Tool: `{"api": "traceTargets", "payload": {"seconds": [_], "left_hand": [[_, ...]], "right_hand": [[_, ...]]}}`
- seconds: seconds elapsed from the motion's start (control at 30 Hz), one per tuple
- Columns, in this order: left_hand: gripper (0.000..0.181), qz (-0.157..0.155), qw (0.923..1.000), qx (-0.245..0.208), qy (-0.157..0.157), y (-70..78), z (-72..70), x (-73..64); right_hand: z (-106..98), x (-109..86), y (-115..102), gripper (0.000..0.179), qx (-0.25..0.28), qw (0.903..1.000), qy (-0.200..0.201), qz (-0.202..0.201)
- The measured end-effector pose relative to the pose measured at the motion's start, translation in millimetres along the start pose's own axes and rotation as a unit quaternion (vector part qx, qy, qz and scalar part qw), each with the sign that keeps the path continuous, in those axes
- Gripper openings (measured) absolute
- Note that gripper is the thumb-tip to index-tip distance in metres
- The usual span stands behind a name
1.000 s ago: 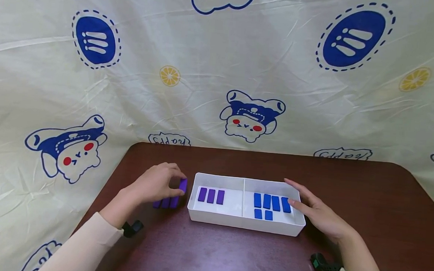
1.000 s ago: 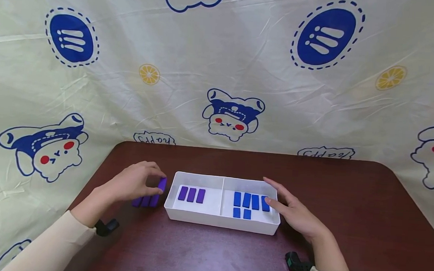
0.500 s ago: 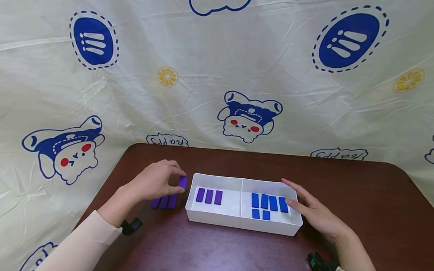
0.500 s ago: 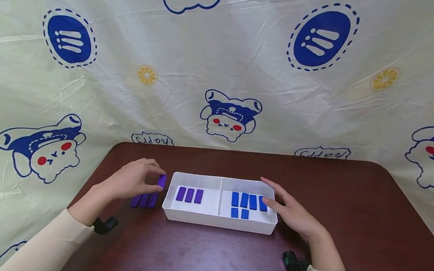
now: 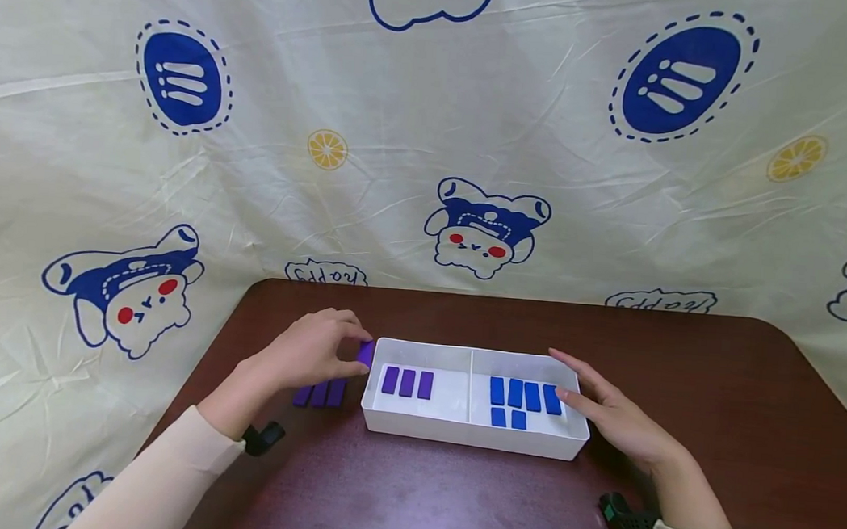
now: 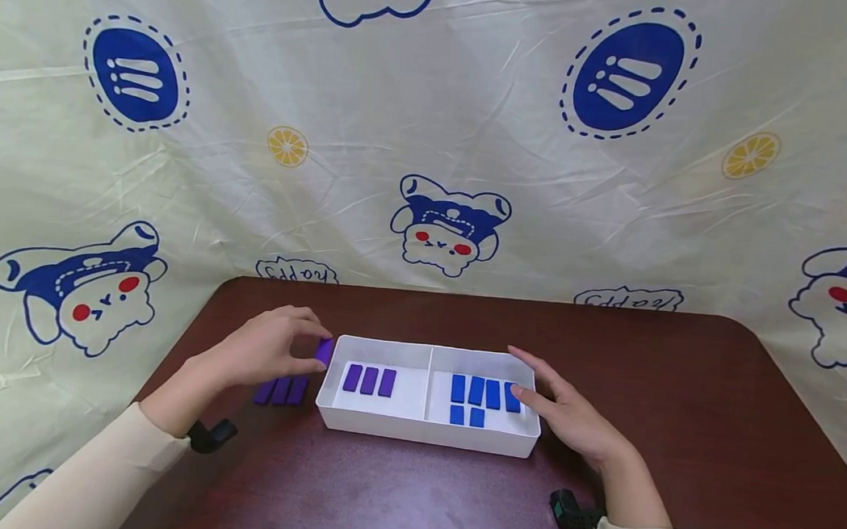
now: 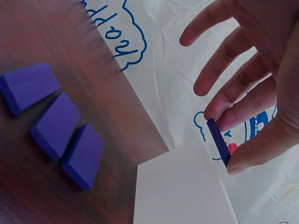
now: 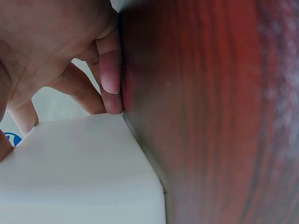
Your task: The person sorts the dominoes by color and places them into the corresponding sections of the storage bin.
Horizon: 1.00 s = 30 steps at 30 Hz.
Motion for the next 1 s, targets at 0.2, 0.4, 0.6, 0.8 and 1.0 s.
{"api": "traceTargets", "payload": {"seconds": [0.2, 0.4, 0.6, 0.8, 1.0], "left_hand": [[0.041, 0.0, 0.9999, -0.01, -0.007, 5.7, 0.2, 3.4], [0.04, 0.009, 0.9999, -0.007, -0.001, 12.6, -0.8, 9.0], [0.04, 0.014, 0.9999, -0.007, -0.004, 19.5, -2.4, 13.0], [0.041, 0.019, 0.9997, -0.011, -0.005, 26.0, -3.5, 16.8], [0.041, 0.025, 0.9994, -0.022, -0.006, 31.7, -1.5, 20.4]], "right_hand": [[0, -1.0, -1, 0.061, 0.002, 1.0, 0.002, 0.003], [0, -0.2, 0, 0.061, -0.001, 1.0, 0.003, 0.005], [0, -0.1, 0, 0.061, 0.002, 1.0, 0.004, 0.004], [1, -0.4, -1, 0.06, 0.008, 1.0, 0.001, 0.004], [1, -0.7, -1, 0.06, 0.007, 1.0, 0.001, 0.003]]}}
Point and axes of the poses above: each hand's wrist, its own x-axis towards the middle knuckle, its own z-axis out of the palm, y = z × x, the point moved 3 cm from there along x, towards the middle knuckle, and after that the axes turned 15 degrees about x, right-handed, at the moved point
